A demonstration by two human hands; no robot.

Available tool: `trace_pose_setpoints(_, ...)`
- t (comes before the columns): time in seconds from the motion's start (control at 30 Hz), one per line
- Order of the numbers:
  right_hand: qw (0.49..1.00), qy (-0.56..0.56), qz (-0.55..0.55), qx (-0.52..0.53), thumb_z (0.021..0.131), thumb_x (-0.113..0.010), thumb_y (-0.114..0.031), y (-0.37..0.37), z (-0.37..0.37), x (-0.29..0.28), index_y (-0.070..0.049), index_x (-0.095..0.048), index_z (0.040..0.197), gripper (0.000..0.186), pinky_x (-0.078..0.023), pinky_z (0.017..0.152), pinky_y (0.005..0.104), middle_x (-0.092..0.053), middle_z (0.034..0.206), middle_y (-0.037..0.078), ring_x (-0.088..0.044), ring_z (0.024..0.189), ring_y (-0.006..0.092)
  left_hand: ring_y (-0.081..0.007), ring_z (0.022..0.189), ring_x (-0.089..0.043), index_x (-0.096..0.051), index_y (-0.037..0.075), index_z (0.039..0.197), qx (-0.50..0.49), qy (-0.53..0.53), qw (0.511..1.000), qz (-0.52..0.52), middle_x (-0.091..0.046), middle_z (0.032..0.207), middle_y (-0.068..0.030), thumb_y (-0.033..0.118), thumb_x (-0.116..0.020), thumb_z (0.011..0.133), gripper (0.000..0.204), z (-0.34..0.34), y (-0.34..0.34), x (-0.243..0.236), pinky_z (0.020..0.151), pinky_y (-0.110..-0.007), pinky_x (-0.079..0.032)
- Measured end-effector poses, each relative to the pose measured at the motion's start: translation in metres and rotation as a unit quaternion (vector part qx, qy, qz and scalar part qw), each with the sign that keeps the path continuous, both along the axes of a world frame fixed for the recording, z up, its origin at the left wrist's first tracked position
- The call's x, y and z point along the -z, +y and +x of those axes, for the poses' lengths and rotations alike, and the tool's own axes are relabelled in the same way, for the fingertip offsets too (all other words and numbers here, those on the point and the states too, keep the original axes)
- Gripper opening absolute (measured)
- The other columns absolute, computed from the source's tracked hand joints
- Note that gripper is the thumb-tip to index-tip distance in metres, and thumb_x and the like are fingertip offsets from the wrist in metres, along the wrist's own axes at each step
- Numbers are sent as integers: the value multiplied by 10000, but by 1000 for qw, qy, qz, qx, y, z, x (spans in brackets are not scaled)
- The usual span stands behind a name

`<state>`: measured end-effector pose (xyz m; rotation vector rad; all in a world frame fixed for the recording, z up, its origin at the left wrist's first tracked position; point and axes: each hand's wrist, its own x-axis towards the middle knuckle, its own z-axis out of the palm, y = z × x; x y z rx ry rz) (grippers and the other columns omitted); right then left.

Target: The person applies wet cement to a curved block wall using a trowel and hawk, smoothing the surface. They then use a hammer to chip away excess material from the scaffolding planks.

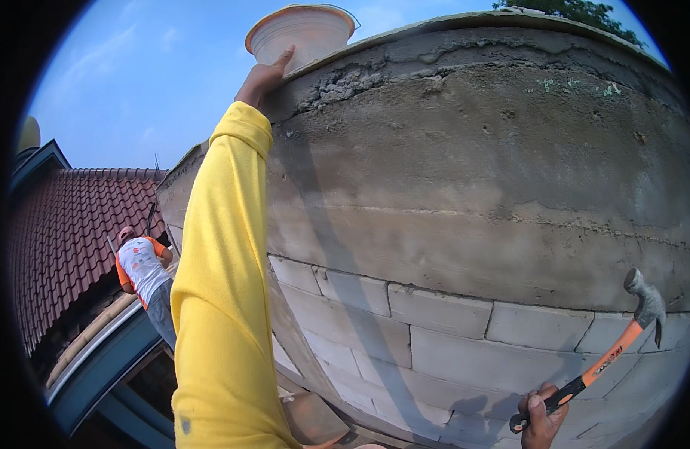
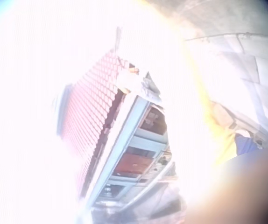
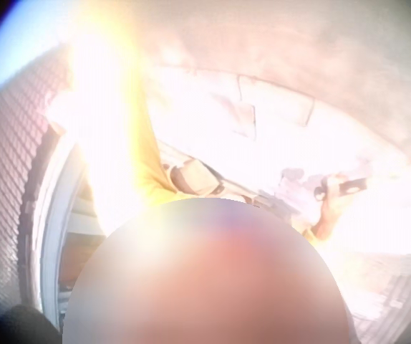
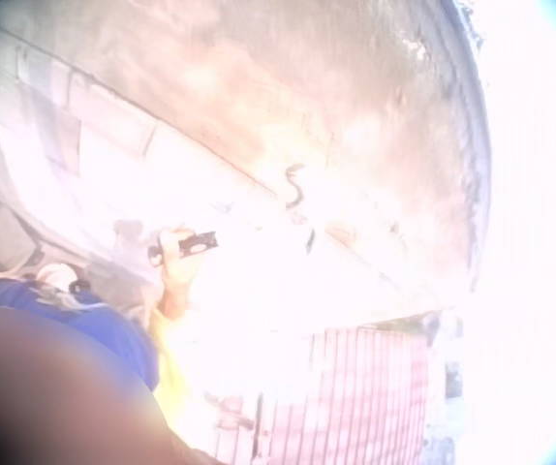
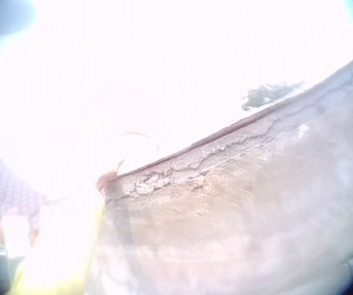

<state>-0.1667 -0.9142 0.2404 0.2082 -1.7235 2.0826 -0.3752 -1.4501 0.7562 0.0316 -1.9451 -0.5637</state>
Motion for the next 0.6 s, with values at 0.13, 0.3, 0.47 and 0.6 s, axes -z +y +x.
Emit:
trace_pose_setpoints(0.13, 995, -24, -99, -16, 912, -825, -162, 6, 2, 35, -60, -584, 774, 296, -396, 627, 271, -523, 748, -2, -499, 669, 94, -429, 1428, -460, -463, -99, 1522, -4, 316, 949, 1, -549, 1502, -312, 789, -418, 979, 1041, 16, 64, 43, 1208, -602, -245)
trace_pose_setpoints(0.3, 996, -17, -3, -82, 1020, -790, -206, -12, 22, 70, -8, -637, 814, 324, -402, 565, 309, -522, 691, -8, -501, 627, 61, -311, 1062, -688, -598, -38, 1362, 602, 49, 796, -40, -662, 1301, -218, 391, -371, 1162, 525, 107, 206, 403, 997, -438, -539)
trace_pose_setpoints(0.47, 998, 18, -1, -56, 974, -818, -283, -27, 59, 138, 12, -653, 939, 340, -471, 683, 389, -623, 790, 91, -631, 729, 228, -349, 1522, -443, -434, 9, 1584, 546, -504, 298, 599, -469, 1623, -246, 519, -364, 1161, 667, 199, 351, 669, 1280, -549, -334)
trace_pose_setpoints(0.6, 997, 12, 54, -57, 956, -820, -303, -36, 77, 175, 17, -662, 966, 357, -494, 815, 438, -634, 854, 135, -652, 886, 328, -314, 1675, -154, -241, 104, 1727, 592, -417, -11, 689, -159, 1812, -183, 593, -301, 1153, 757, 231, 368, 746, 1352, -547, -92)
